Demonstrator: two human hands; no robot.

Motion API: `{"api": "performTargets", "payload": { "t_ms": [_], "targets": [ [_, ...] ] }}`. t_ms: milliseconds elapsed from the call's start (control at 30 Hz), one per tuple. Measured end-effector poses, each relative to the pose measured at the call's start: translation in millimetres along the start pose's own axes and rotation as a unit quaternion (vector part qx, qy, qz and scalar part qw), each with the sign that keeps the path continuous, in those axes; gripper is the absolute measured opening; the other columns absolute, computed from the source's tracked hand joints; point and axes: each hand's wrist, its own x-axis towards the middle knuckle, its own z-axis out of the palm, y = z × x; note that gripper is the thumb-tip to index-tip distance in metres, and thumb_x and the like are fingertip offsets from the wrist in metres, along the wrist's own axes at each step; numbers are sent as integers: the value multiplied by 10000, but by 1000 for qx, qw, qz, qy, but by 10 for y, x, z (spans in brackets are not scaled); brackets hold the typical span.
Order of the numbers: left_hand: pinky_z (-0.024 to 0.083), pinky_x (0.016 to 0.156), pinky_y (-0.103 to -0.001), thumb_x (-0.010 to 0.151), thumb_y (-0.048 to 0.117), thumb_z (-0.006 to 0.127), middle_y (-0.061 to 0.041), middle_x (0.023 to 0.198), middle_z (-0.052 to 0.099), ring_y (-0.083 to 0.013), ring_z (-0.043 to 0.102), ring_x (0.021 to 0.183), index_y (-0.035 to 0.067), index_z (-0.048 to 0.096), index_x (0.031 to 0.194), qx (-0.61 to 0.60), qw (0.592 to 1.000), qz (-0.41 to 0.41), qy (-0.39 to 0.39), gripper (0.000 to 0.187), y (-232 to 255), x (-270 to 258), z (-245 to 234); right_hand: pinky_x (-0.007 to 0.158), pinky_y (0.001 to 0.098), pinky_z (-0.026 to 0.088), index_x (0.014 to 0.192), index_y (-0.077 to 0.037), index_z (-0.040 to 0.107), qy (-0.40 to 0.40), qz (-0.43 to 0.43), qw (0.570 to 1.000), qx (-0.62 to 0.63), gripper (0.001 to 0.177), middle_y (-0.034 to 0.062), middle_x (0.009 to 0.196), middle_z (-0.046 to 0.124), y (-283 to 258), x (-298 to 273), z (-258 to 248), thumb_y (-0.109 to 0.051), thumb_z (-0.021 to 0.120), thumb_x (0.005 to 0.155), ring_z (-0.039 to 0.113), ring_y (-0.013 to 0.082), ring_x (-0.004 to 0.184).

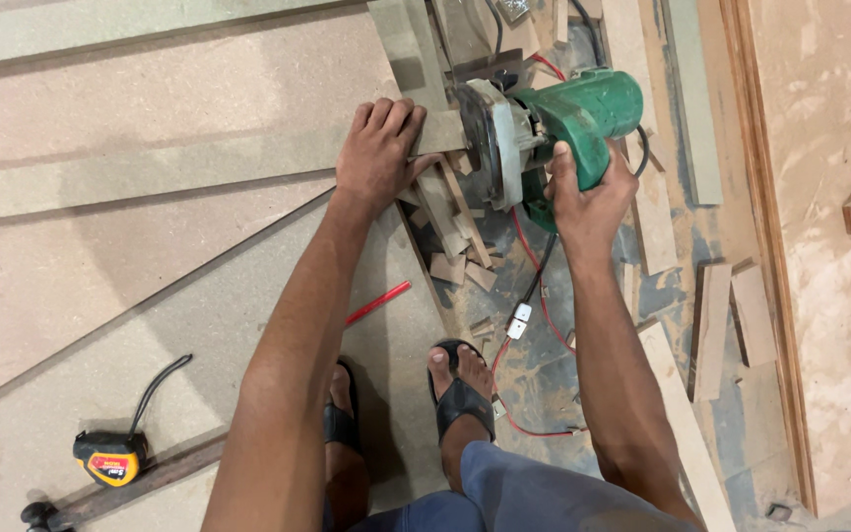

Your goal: The person measures, marks, and cuts pieces of wood using a tape measure, pencil, and a circular saw, then sands a piece and hammers nails into a wooden assembly.

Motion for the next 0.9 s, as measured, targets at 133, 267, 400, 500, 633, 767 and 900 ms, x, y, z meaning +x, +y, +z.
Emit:
{"api": "performTargets", "payload": {
  "t_ms": [133,267,400,500,633,767,900],
  "targets": [
    [360,1126,-423,910,639,663,-78,1293,550,-255,480,1239,66,567,1391,9,1000,-5,0,755,17,15,-4,545,255,491,1056,42,640,-8,-10,1000,-7,179,50,792,674,-7,24,2,-128,693,1073,621,91,609],
    [356,1138,-418,924,632,661,-74,1303,548,-253,476,1255,65,566,1405,-2,1000,-7,-12,749,11,13,-17,549,256,494,1068,42,625,-12,-20,1000,1,198,54,794,672,2,52,15,-144,690,1081,622,93,614],
    [353,1138,-417,916,636,659,-74,1301,549,-250,476,1257,66,566,1403,2,1000,-4,-6,755,14,14,-26,570,254,502,1082,44,630,-20,-30,999,9,200,56,796,676,30,93,23,-148,686,1091,624,95,630],
    [353,1134,-425,913,624,672,-80,1295,549,-253,477,1251,57,573,1397,-4,1000,-4,-7,751,16,13,-29,544,248,499,1078,40,629,-21,-18,1000,13,187,55,793,684,70,151,31,-141,674,1075,627,92,606],
    [354,1137,-427,902,553,713,-72,1305,546,-254,478,1265,51,581,1404,-7,1000,9,10,722,-12,-9,-47,549,252,486,1101,47,636,-40,-7,998,42,186,70,837,673,138,216,153,-132,685,1080,620,100,626],
    [356,1136,-436,910,527,741,-85,1321,536,-281,473,1263,39,585,1402,-26,999,16,23,711,-22,-23,-29,569,252,504,1155,46,640,-45,16,997,59,219,101,919,737,139,220,75,-159,676,1086,636,106,639],
    [353,1128,-450,887,526,746,-97,1307,535,-292,476,1254,41,589,1379,-38,999,6,13,708,-16,-41,0,587,266,538,1173,38,639,-34,64,994,87,271,136,935,750,208,16,-115,-215,677,1082,660,128,659]
  ]
}}
